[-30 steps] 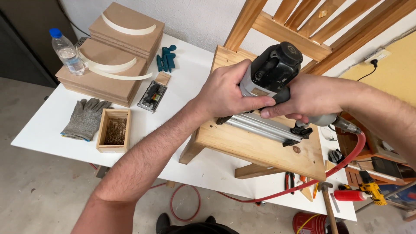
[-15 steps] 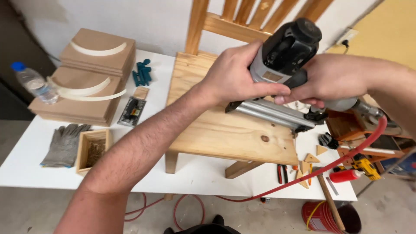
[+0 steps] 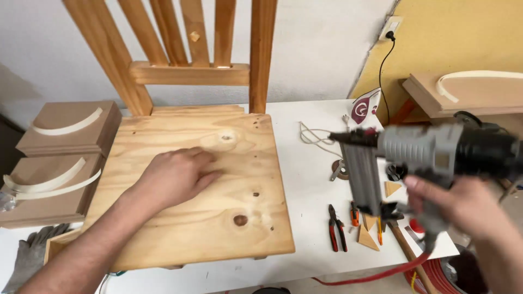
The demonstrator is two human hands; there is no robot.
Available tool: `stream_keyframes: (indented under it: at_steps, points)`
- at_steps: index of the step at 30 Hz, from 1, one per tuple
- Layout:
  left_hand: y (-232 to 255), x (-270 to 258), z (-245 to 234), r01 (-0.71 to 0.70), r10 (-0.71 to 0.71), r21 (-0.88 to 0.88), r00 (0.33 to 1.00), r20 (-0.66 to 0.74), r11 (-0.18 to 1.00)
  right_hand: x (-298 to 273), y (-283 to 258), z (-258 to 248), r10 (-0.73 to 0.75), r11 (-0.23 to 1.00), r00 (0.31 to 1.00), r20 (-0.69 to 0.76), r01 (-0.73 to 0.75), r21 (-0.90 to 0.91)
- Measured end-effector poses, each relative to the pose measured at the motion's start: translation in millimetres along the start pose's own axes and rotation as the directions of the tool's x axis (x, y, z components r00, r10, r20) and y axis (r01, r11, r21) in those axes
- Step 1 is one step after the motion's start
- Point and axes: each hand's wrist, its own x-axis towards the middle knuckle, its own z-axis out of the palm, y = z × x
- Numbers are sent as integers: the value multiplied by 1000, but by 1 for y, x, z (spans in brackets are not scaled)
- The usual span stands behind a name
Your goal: Reinforcing a wooden chair frame by driving nails into joints with a pneumatic nail gun
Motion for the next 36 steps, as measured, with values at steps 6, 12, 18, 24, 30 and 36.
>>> stream_keyframes:
  at_steps: [6,12,18,24,30,36]
  points:
    - [-4,-2,43,241,-245,-63,968,-52,968,36,162,155,204,848,953,225,-287,446]
    - [7,-7,54,328,-328,-2,944,-33,945,62,215,266,196,681,806,559,-522,514]
    - [17,2,45,298,-298,-6,954,-40,955,77,177,283,-20,832,727,687,-369,415]
    - [33,3,39,318,-318,-25,948,-4,948,114,173,383,-148,939,807,572,-67,338]
    - [31,6,43,305,-305,-32,952,-12,952,172,177,469,-189,957,905,381,83,277]
    - [32,4,41,312,-313,-43,948,-48,949,201,169,490,-143,984,919,366,91,156]
